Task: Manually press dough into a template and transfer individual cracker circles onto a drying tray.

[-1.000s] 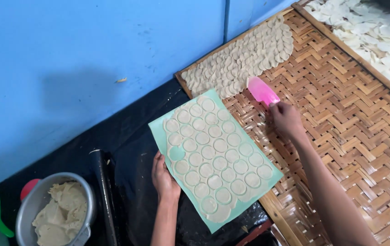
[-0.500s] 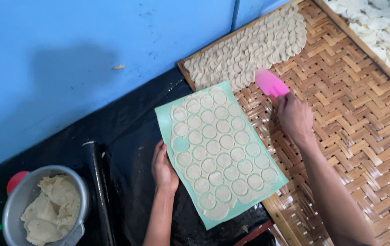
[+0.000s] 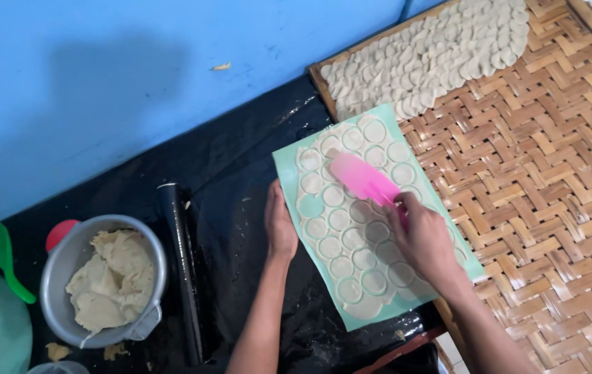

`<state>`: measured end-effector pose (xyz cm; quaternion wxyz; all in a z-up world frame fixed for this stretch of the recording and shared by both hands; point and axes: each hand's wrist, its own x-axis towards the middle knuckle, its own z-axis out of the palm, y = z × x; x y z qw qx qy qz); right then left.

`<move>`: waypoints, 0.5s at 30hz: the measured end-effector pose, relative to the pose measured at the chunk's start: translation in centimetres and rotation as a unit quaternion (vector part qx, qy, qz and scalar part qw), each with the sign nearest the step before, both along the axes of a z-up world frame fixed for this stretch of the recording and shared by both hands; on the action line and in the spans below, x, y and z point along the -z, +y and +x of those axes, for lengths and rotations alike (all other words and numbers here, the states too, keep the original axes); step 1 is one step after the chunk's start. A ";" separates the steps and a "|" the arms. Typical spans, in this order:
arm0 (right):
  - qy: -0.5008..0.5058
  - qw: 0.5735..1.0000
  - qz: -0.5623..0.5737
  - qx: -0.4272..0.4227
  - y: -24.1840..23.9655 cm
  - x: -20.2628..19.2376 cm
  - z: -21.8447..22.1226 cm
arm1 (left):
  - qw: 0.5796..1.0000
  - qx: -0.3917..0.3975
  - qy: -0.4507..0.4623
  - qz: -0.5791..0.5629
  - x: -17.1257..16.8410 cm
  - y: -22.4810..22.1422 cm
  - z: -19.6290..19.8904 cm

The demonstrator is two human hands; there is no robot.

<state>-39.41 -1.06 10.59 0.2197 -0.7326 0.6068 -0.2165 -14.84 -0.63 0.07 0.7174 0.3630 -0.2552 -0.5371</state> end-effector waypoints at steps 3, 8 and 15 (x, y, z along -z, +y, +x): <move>0.002 1.000 -0.003 0.005 0.6 0.1 1.3 | 0.997 0.005 -0.081 -0.006 -0.9 0.3 -0.3; 0.027 1.000 0.006 0.006 1.0 -0.1 2.1 | 0.992 -0.001 -0.123 -0.003 -1.2 0.5 -0.2; 0.070 0.998 0.004 -0.002 1.0 -0.3 2.4 | 0.990 -0.001 -0.139 -0.006 -1.0 0.5 -0.2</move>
